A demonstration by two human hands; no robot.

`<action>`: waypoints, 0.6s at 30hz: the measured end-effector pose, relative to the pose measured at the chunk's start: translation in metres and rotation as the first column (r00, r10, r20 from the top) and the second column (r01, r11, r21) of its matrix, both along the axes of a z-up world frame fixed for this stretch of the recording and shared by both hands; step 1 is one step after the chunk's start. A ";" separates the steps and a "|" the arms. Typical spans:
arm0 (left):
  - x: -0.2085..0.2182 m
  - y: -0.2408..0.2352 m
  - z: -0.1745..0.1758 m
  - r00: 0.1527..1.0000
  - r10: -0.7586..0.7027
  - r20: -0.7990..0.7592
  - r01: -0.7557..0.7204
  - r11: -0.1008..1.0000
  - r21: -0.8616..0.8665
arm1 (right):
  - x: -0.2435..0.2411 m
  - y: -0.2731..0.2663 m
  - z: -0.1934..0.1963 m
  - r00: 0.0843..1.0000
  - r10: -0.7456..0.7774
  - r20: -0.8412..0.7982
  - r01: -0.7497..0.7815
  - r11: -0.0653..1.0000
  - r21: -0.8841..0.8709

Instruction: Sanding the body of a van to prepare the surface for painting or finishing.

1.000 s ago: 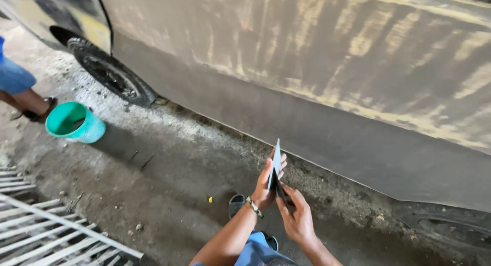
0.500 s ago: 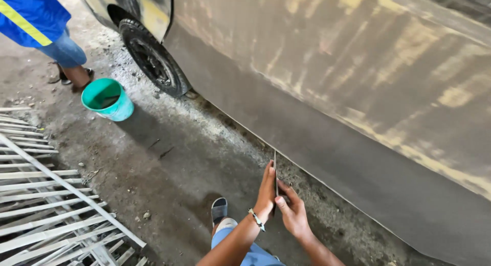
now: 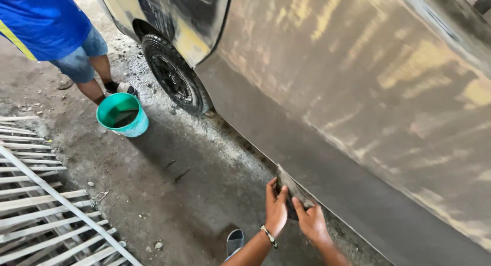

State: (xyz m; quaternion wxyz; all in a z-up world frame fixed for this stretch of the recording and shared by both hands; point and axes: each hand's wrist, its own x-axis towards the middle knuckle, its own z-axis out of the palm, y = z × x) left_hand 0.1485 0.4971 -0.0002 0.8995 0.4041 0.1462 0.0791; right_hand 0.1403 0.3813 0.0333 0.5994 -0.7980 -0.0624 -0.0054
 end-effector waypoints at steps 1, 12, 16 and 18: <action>0.009 0.009 0.012 1.000 -0.003 0.001 0.003 1.000 -0.003 | 0.012 0.006 0.011 1.000 -0.003 0.001 0.003 1.000 -0.003; 0.134 0.046 0.062 0.989 -0.052 0.136 0.066 0.993 -0.100 | 0.147 0.041 0.103 0.990 -0.026 0.141 0.075 0.932 -0.356; 0.188 0.048 0.054 0.984 -0.037 0.176 0.056 0.993 -0.105 | 0.199 0.056 0.118 0.991 -0.062 0.122 0.101 0.930 -0.353; 0.214 0.050 0.043 0.981 -0.008 0.195 0.027 0.995 -0.094 | 0.222 0.064 0.132 0.992 -0.073 0.106 0.112 0.893 -0.436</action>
